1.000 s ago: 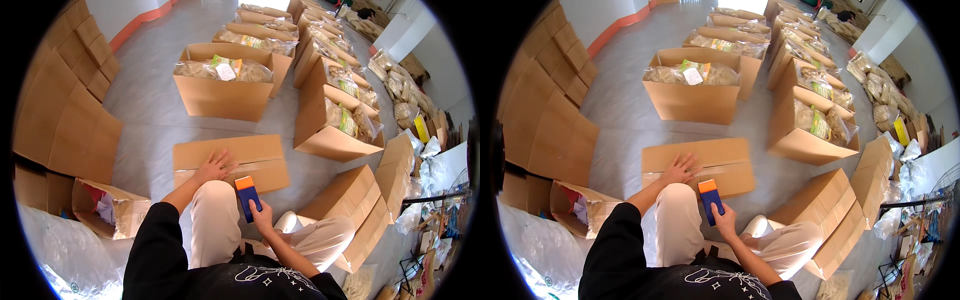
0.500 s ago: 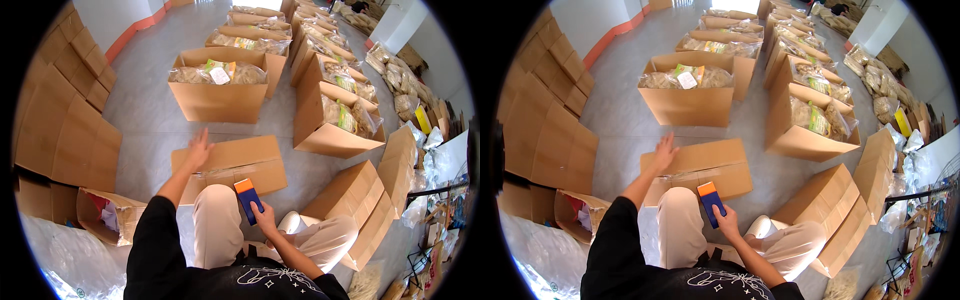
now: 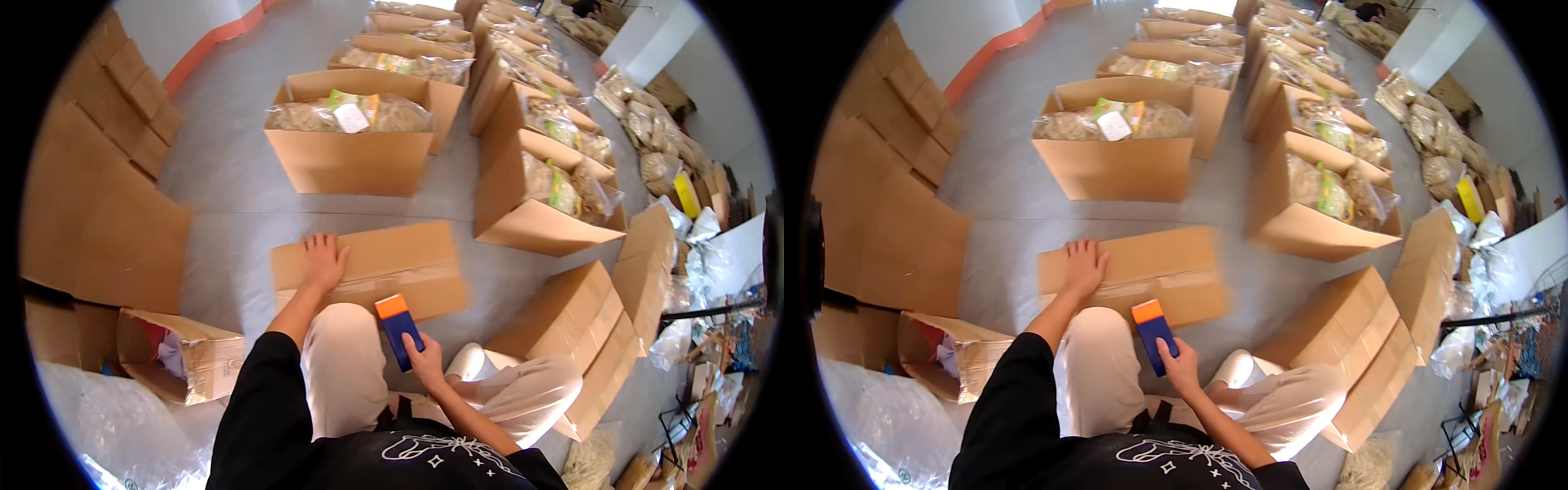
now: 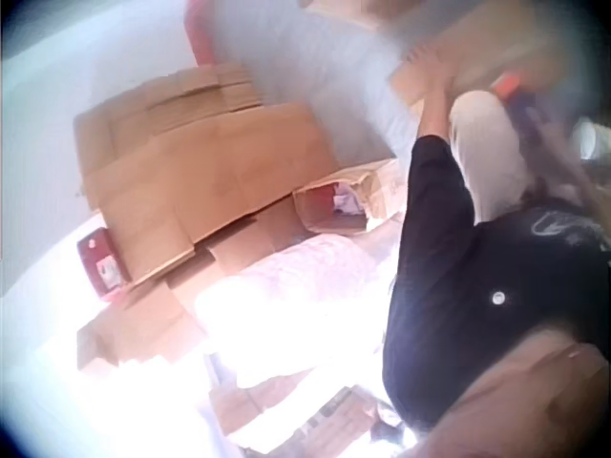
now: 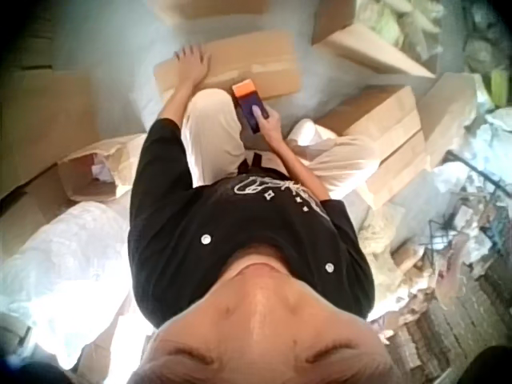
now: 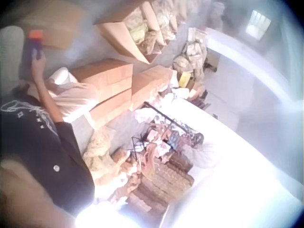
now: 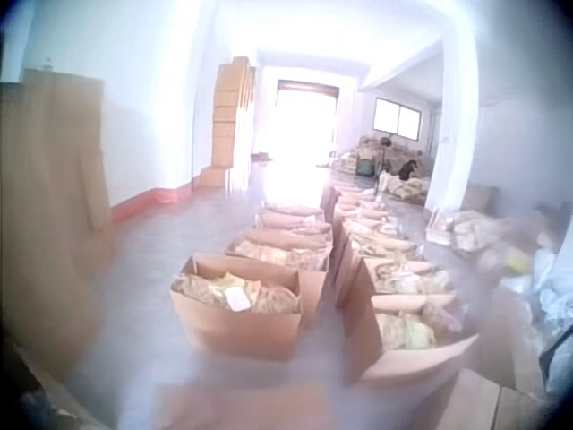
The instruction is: The person seals cardboard boxes with a handheld tape dispenser, folds the top flaps of a box over bags of dried food, and presses the tape down by hand.
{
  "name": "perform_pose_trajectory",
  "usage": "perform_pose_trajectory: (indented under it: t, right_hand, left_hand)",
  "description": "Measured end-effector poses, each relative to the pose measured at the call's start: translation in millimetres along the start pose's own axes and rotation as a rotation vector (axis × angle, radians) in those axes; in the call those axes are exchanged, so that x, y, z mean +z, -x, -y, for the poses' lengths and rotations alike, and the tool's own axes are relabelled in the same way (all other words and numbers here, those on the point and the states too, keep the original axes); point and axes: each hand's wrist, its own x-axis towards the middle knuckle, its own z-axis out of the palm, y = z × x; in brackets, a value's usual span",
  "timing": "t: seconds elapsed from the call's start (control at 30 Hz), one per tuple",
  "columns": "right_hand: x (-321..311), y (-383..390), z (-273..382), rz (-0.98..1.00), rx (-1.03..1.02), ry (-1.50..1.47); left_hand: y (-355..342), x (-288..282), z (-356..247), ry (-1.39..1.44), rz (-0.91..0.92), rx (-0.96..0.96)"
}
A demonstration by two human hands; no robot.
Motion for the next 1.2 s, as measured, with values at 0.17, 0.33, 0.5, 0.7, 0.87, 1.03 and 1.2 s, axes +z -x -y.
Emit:
perform_pose_trajectory:
  t: [0.17, 0.33, 0.5, 0.7, 0.87, 1.03, 1.2]
  right_hand:
    - [-44, 3, 51, 0.089, 0.242, -0.334]
    - [-96, 21, 62, 0.266, 0.335, -0.925]
    - [-111, 43, 76, 0.31, 0.34, -1.079]
    - [-118, 58, 85, 0.397, 0.139, -1.145]
    - [-117, 70, 90, 0.353, 0.022, -0.947]
    - [-116, 85, 92, 0.2, -0.075, -0.734]
    - [-120, 103, 92, 0.218, -0.086, -0.629]
  left_hand:
    - [-4, -6, -3, -0.05, 0.032, 0.01]
    - [-10, -2, -4, -0.168, 0.076, 0.046]
    - [-28, -88, -64, 0.426, 0.459, 0.121]
    - [29, -177, -159, 1.308, 1.19, -0.089]
    - [69, -193, -167, 1.612, 1.205, -0.144]
    - [98, -201, -165, 1.635, 1.099, -0.13]
    - [111, -201, -156, 1.704, 1.134, -0.245]
